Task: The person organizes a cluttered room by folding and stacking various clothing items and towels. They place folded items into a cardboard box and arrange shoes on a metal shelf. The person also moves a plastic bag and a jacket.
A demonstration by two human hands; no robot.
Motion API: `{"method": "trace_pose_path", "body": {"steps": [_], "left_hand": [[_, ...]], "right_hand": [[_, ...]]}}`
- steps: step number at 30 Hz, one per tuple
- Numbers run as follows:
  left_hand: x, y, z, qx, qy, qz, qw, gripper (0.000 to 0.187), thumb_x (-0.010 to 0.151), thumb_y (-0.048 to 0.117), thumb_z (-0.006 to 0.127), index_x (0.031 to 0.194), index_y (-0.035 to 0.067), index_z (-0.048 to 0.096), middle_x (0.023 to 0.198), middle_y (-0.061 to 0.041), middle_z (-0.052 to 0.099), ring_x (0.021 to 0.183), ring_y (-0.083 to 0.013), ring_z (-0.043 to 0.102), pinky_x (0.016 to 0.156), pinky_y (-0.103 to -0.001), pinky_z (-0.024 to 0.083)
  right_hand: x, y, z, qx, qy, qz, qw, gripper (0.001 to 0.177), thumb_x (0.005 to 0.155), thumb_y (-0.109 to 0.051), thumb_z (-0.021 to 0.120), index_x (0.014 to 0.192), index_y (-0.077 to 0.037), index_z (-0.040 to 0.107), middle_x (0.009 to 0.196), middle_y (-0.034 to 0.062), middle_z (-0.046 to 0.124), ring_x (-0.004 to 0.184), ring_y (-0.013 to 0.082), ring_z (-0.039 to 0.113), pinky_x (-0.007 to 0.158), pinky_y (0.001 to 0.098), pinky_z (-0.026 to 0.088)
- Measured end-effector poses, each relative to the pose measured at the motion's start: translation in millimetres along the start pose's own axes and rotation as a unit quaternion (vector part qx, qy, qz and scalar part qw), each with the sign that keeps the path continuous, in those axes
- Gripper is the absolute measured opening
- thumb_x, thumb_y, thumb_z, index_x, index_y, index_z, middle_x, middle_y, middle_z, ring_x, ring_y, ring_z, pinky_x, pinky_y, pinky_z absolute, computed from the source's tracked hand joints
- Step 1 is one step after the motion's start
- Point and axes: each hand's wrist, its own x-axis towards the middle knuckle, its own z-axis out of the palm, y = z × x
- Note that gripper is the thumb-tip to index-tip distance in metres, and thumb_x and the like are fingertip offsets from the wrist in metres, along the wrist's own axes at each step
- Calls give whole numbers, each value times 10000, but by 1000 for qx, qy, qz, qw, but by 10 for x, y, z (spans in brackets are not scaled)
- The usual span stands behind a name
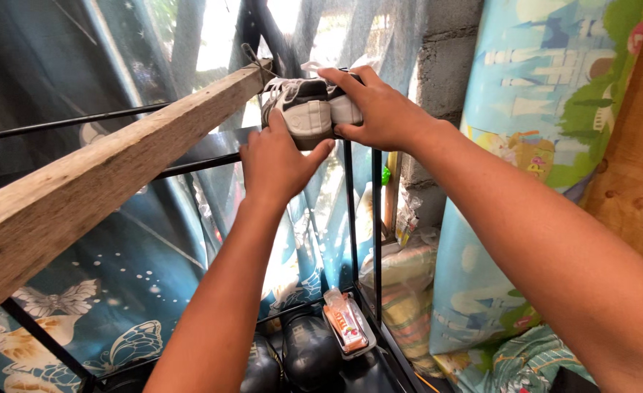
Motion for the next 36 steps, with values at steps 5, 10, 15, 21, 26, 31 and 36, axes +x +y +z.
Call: {"method": "trace_pose_path", "body": {"steps": [5,10,15,21,26,31,36], "left_hand": [[111,-77,37,11,-35,-16,999,849,778,625,787,1261,-16,510,980,-218,740,977,-411,699,936,-594,459],[108,-187,17,-5,-55,-16,998,907,803,615,758,1377,-2,423,1016,-206,750,993,-404,703,959,-580,434],[164,-231,70,15,-80,-38,996,914,823,624,751,1384,-3,393,1026,-206,740,993,-400,697,981,-605,393],[152,-296,206,47,-9,-48,998,724,857,561,761,1287,26,534,1008,-183,739,994,-384,686,976,-579,392],[128,-237,231,27,18,-36,999,624,824,541,797,1194,78,605,996,-140,740,987,-365,678,976,-615,349],[122,-185,260,26,28,-40,998,604,822,536,795,1171,83,604,981,-133,748,989,-359,685,1006,-617,334],[143,-202,291,41,17,-49,998,765,782,622,813,1255,80,550,1031,-141,739,1023,-381,668,992,-641,340]], "right_hand": [[36,45,88,-1,15,17,1000,933,846,-277,840,1579,-355,268,1383,197,482,1181,433,620,985,481,520],[74,79,222,15,36,19,999,952,862,-246,841,1601,-352,250,1370,206,498,1229,420,599,1018,472,510],[74,68,288,8,36,57,998,943,869,-249,831,1591,-362,236,1398,191,484,1226,392,605,1006,469,514],[14,6,296,0,58,83,995,942,847,-237,843,1578,-345,259,1405,168,507,1231,381,614,1011,463,520],[10,115,362,1,79,62,995,985,859,-262,860,1598,-350,215,1456,209,477,1261,423,585,1016,469,511],[41,256,495,-3,97,35,995,1031,905,-281,858,1631,-364,130,1492,270,426,1290,474,541,1036,481,499],[-6,240,509,-6,94,78,993,1021,901,-339,835,1614,-393,105,1485,204,469,1234,415,608,996,486,520]]}}
